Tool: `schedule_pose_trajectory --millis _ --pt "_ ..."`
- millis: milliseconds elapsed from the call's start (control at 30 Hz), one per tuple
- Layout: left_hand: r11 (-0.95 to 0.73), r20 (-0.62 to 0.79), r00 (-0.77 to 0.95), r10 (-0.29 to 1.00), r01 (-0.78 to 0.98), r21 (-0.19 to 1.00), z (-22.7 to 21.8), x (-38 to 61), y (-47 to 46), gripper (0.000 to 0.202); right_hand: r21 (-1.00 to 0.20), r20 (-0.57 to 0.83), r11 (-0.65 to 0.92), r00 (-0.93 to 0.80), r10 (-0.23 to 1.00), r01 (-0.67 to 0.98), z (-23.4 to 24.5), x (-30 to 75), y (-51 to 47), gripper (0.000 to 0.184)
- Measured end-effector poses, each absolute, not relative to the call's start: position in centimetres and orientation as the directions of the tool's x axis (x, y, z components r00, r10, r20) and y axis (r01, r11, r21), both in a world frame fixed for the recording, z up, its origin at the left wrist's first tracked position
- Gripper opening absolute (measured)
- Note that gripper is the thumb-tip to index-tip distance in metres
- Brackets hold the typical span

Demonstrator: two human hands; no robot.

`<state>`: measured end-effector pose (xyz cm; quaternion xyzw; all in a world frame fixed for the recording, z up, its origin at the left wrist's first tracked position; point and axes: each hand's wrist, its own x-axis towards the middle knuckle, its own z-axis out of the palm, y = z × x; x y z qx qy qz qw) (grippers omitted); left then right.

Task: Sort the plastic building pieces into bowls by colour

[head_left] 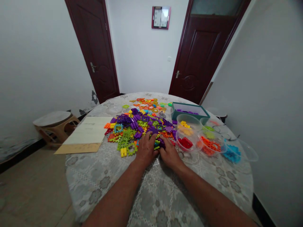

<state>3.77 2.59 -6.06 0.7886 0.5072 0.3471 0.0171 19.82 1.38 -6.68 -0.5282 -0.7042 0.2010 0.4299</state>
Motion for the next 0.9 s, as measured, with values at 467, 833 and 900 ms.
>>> schedule_pose_trajectory --millis 467,833,900 --pt "-0.594 0.556 0.302 0.774 0.651 0.473 -7.5 3.8 3.4 0.05 -0.863 0.249 0.222 -0.002 0.969 0.454 -5.8 20.7 -0.1 0.039" --pt "-0.416 0.474 0.023 0.88 0.519 0.747 -3.6 3.4 2.6 0.038 -0.96 0.05 0.042 0.022 0.999 0.275 -5.5 21.0 -0.1 0.035" --pt "-0.352 0.442 -0.09 0.893 0.474 0.807 -2.7 3.0 2.6 0.042 -0.958 0.045 0.035 0.028 0.999 0.284 -5.4 21.0 -0.3 0.039"
